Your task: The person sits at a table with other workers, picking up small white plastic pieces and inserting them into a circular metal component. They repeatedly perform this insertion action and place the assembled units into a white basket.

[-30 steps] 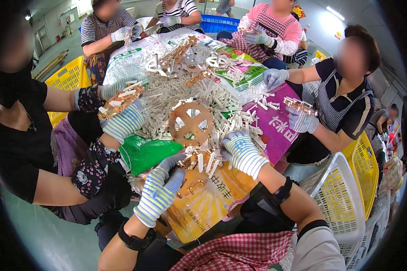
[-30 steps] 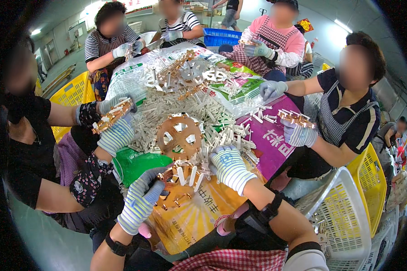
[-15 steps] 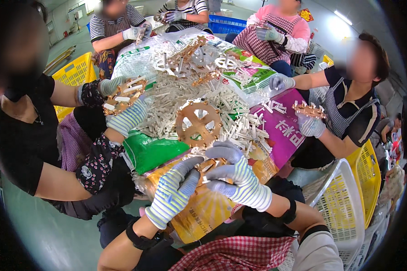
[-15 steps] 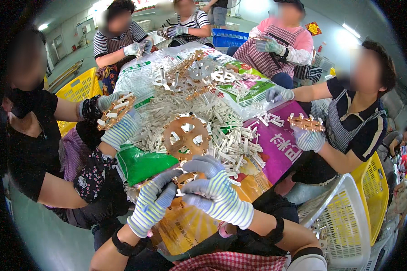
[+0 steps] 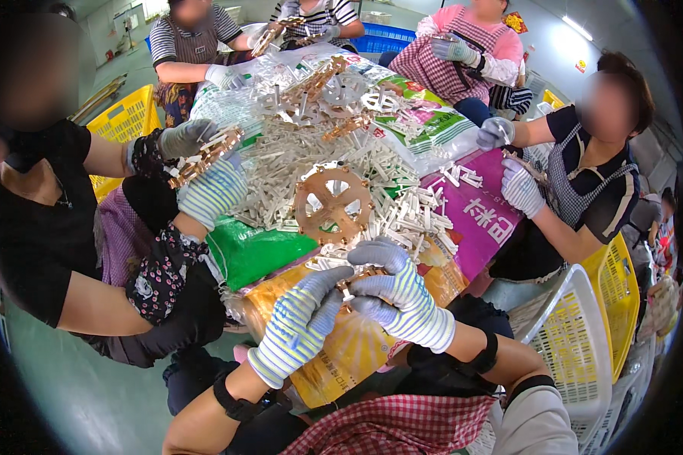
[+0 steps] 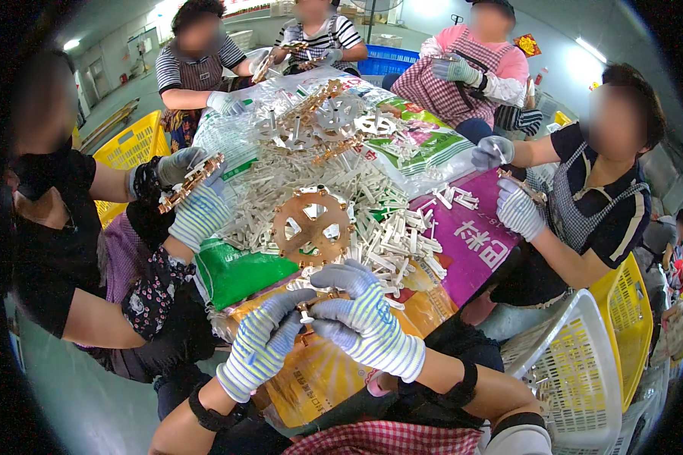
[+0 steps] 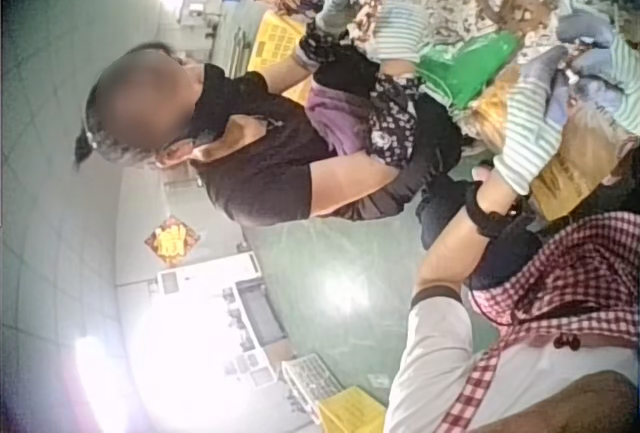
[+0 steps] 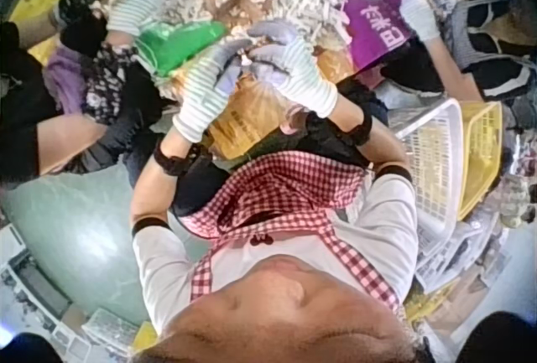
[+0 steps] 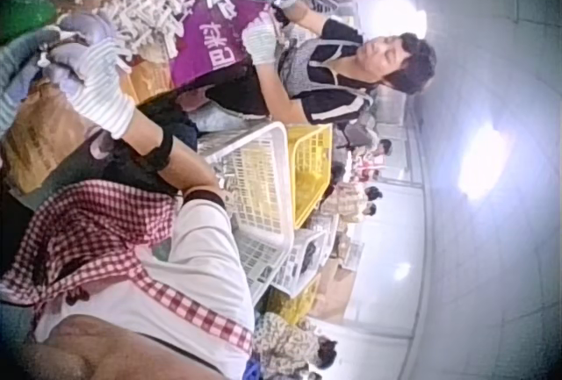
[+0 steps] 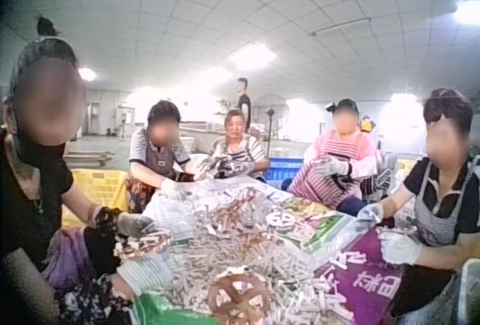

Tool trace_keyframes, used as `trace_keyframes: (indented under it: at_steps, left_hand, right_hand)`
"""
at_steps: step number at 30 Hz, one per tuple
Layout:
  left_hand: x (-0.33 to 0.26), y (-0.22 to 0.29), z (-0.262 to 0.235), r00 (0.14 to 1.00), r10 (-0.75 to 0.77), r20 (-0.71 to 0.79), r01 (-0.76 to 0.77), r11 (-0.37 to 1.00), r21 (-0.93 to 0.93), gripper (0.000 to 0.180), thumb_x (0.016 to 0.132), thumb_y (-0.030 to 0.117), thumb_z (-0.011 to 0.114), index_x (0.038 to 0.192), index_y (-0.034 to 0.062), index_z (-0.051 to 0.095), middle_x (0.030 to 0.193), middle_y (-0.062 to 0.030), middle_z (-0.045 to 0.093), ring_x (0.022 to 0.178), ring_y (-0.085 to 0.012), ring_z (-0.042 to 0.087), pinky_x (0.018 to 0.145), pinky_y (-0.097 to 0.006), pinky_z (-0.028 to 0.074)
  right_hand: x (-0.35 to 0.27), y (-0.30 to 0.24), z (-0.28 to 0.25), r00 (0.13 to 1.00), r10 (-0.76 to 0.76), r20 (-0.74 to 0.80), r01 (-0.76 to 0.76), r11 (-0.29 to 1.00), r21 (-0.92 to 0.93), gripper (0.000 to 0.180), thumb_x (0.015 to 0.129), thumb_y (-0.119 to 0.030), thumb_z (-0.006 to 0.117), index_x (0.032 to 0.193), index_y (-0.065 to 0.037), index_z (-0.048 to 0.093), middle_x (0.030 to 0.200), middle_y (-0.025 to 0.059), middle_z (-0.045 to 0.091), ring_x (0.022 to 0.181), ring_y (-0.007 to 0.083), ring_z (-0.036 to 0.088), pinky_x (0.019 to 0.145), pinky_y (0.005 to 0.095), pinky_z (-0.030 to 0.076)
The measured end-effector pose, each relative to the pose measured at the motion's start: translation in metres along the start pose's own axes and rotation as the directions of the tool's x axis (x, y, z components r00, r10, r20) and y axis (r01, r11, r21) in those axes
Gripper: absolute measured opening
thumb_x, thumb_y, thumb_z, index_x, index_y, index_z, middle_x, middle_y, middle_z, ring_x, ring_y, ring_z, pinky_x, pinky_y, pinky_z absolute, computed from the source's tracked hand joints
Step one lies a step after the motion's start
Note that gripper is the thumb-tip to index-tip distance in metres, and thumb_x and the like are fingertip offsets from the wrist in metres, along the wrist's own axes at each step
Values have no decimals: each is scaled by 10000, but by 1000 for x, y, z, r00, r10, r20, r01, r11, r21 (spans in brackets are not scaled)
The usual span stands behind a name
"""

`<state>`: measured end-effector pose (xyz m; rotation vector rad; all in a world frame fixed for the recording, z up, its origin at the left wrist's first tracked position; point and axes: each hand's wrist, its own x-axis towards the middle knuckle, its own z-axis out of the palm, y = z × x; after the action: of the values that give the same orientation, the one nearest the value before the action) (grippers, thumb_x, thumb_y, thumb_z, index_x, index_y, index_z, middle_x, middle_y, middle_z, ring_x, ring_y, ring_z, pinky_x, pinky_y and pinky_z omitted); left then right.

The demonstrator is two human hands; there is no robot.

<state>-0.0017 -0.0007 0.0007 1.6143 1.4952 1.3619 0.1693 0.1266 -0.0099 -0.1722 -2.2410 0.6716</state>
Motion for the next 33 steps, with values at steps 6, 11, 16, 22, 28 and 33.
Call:
trace_keyframes:
  at_steps: [6,11,16,22,28,33]
  left_hand:
    - [-2,-2,-1,997,-76,9,76,994,-81,366,989,7,502,1345,-8,586,1218,-130,657,1087,-209,637,969,-322,502]
    - [-4,-3,-3,1000,-12,27,13,1000,-17,391,981,-12,489,1362,-7,580,1230,-113,655,1066,-162,638,951,-296,512]
    - [-2,-2,-4,998,-49,27,50,998,-44,383,973,36,537,1350,-9,584,1215,-128,662,1077,-183,646,952,-315,512]
    - [-3,17,3,998,-55,-32,54,998,-35,379,901,120,711,1238,-27,620,1154,-128,681,1040,-179,667,905,-309,530]
    - [-1,11,11,996,-42,-72,46,997,54,352,898,130,738,1197,-15,624,1031,-104,706,939,-181,686,866,-318,545]
    - [2,4,10,989,-91,-113,89,996,-28,317,935,151,710,1199,-8,633,980,-71,691,840,-143,652,769,-293,533]
  right_hand:
    - [7,-3,-7,997,-64,49,71,982,-174,190,822,-241,730,964,-129,673,1261,114,592,1237,366,534,1098,590,348]
    - [6,-5,-7,993,-93,73,104,982,-160,185,805,-227,739,941,-124,668,1264,109,594,1230,356,544,1093,589,352]
    - [6,-2,-4,995,-51,84,59,993,-100,215,784,-216,753,952,-109,671,1256,119,597,1236,362,536,1089,592,353]
    - [8,-1,-9,987,-32,160,37,999,-27,286,761,-244,766,989,-98,676,1256,132,597,1234,384,529,1083,590,356]
    - [5,0,-6,990,-35,140,40,999,-28,330,777,-285,754,1029,-88,673,1257,139,596,1198,399,542,1054,578,380]
    - [11,-2,-17,991,-68,119,67,998,15,316,865,-261,712,1115,-76,657,1231,157,610,1158,375,565,1009,523,425]
